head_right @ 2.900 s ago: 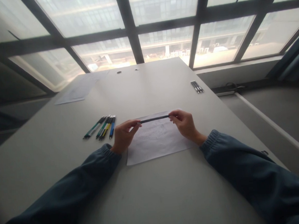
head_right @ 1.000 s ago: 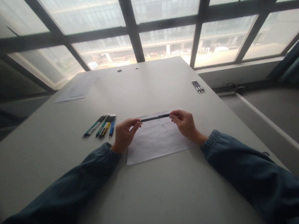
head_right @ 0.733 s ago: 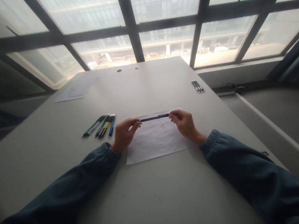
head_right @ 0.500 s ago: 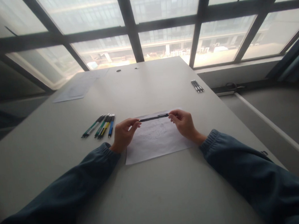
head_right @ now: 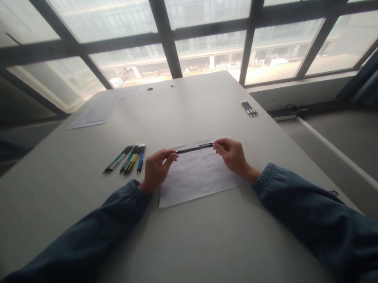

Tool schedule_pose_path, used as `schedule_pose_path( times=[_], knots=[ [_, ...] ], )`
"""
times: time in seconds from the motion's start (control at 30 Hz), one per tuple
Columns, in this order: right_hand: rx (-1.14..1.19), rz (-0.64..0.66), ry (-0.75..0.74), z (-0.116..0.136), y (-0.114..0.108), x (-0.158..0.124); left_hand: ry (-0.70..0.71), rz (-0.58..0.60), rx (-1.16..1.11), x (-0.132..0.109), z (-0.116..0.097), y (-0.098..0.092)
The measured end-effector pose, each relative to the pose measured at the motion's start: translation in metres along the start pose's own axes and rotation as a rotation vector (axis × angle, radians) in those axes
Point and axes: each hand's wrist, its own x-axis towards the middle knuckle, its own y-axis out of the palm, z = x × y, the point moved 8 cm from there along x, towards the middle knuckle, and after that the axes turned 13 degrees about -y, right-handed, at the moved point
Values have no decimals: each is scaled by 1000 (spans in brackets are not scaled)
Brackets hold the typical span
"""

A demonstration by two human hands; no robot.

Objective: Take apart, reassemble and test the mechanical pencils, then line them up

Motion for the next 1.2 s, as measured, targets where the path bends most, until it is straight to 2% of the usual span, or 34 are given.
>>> schedule_pose_path(
  times=[1.2],
  knots=[
    [-37,14,-38,1,-1,0,-6,27,-25,0,1,2]
  ],
)
